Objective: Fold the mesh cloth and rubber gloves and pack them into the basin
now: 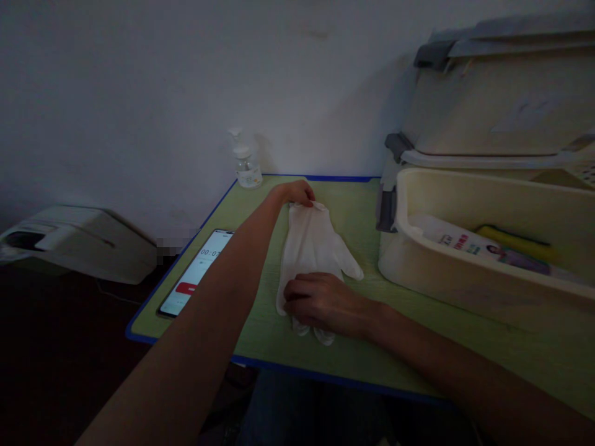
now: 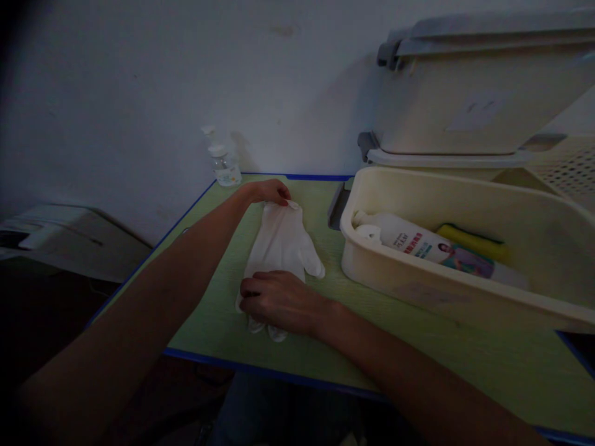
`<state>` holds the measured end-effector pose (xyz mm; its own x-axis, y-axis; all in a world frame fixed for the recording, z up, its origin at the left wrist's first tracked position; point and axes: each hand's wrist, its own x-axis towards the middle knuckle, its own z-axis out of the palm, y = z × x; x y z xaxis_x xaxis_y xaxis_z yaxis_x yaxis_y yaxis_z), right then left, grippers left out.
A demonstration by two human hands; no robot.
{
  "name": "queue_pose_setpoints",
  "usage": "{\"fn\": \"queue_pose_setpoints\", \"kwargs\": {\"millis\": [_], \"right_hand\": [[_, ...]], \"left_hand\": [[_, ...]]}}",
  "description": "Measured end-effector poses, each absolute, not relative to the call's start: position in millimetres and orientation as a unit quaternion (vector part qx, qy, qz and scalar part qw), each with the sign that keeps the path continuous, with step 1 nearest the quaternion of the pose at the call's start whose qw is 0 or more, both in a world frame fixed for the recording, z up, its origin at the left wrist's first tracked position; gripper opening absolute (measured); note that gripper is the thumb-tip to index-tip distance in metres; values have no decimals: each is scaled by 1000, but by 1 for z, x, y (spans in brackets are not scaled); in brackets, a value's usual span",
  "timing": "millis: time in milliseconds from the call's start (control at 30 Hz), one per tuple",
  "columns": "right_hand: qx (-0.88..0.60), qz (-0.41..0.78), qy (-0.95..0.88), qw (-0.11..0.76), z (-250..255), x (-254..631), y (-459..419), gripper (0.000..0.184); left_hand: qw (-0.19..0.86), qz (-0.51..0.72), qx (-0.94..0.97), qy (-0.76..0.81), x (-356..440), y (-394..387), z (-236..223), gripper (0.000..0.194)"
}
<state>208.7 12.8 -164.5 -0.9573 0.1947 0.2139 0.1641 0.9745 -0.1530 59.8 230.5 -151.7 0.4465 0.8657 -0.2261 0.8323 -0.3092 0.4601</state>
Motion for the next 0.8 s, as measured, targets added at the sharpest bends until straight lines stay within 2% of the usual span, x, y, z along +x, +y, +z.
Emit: {"fn": "queue_pose_setpoints", "kwargs": {"millis": [200, 567, 667, 800], "right_hand": [[-128, 137, -975, 119, -165, 207, 11, 14], [-112, 74, -985, 112, -167, 206, 10, 12], [-118, 76, -984, 114, -168, 206, 11, 11], [-113, 72, -984, 116, -169, 206, 11, 10]], "left_hand": [[318, 28, 796, 514, 58, 227, -148, 25], [434, 37, 767, 471, 53, 225, -139, 24], [379, 48, 794, 474, 55, 221, -134, 30], [202, 92, 827, 516, 65, 209, -120, 32]]}}
